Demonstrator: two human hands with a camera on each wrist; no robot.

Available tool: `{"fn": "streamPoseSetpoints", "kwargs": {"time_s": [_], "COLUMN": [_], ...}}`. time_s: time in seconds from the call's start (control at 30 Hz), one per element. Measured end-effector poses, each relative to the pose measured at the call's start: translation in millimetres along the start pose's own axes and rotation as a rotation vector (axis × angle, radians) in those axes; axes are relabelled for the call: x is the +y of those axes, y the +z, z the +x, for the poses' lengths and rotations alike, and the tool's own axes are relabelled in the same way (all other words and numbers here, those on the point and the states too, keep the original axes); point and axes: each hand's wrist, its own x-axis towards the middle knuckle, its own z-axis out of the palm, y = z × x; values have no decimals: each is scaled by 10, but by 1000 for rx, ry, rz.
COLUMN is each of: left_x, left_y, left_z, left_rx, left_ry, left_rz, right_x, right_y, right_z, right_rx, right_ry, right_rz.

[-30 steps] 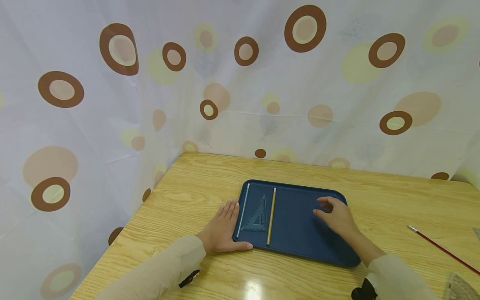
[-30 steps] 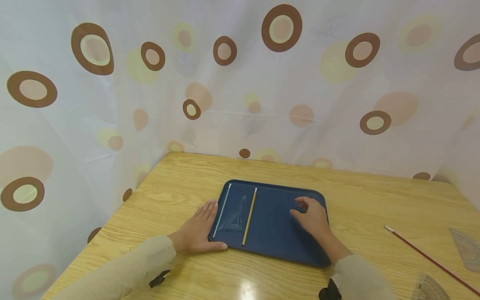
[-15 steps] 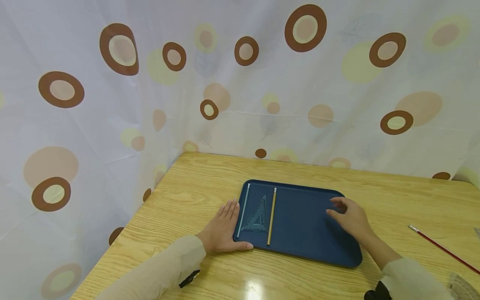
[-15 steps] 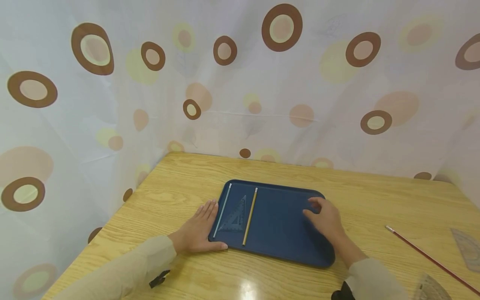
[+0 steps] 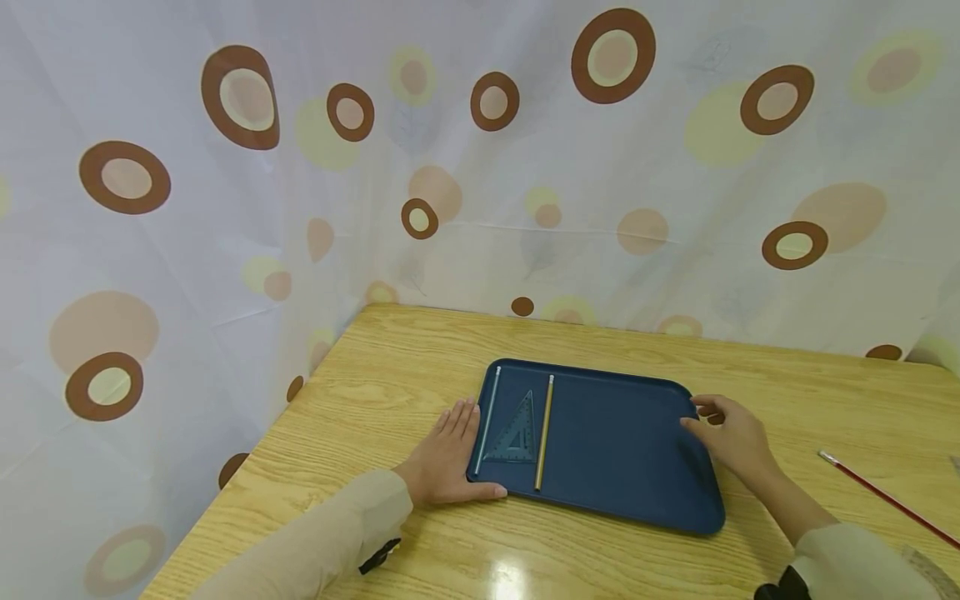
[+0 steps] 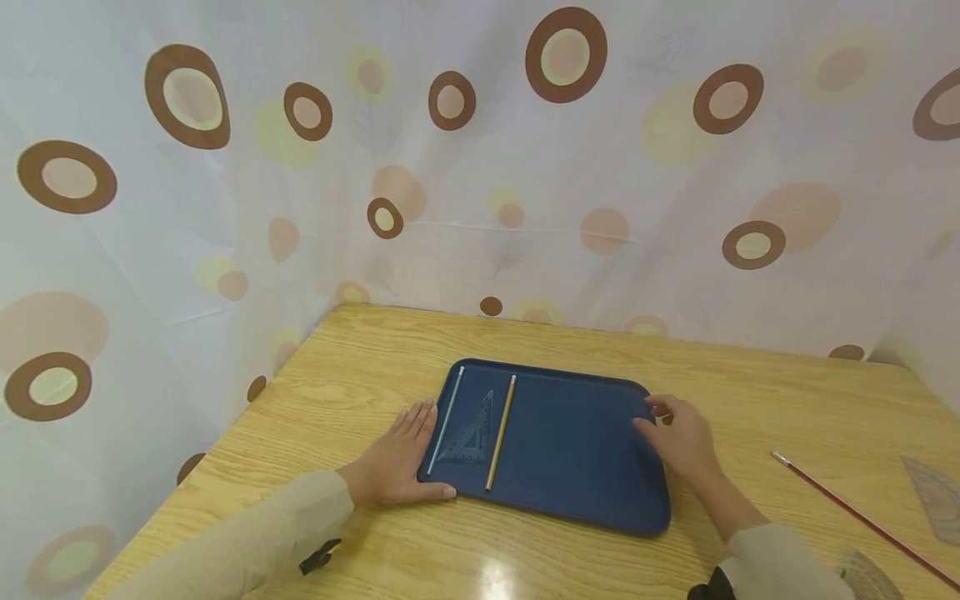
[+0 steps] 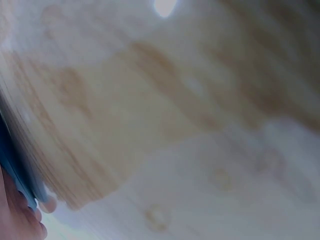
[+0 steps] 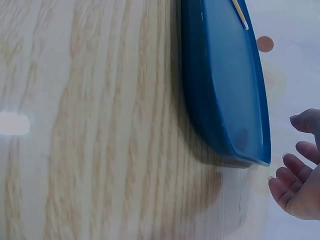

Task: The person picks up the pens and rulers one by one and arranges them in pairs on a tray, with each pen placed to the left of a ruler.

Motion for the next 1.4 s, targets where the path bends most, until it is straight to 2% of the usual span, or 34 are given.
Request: {"fn": "streamPoseSetpoints", "kwargs": {"time_s": [0.3,0.57,0.93,1.4], "left_x": [-8,-6,-22,-18], "left_y": [10,20,29,24], "left_z": [8,14,15,11], "left_rx": [-3,-16,-4,-5], "left_ry": [1,-10,0,0], "left_rz": [-1,-9,-14,-3], "right_x": [102,181,272,420], "right_y": [-74,-151,-200,-330], "right_z": [-4,-26,-71,-109], "right_rx": [2,18,45,51], "right_ry": [17,27,30,77], "right_rz": [-41,-41,-51,-60]}}
